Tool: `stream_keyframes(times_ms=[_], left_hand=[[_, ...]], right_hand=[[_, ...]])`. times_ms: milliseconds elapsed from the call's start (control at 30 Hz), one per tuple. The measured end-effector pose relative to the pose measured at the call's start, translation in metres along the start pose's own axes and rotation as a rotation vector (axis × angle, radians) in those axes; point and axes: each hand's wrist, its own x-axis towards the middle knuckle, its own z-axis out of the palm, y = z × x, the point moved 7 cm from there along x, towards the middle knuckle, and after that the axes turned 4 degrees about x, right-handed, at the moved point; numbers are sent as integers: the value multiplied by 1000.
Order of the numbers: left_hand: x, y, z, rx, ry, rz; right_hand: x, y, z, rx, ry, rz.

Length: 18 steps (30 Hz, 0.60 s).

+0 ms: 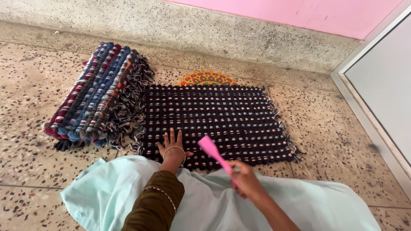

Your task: The person brushes a small woven rug using a pink brush by hand while sitting on the floor.

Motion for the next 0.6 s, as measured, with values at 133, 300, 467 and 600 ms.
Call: stream_keyframes(times_ms=[133,300,467,600], left_hand=[[1,-8,9,32,104,43],[-9,-7,8,10,5,93],[-12,-3,7,42,-3,96],[-7,-8,12,37,17,100]], right_hand=[[-11,1,-16,-144,-85,124],[15,5,-108,194,359,-79],[8,26,-85,206,420,61],[-39,20,-10,-30,-71,40]])
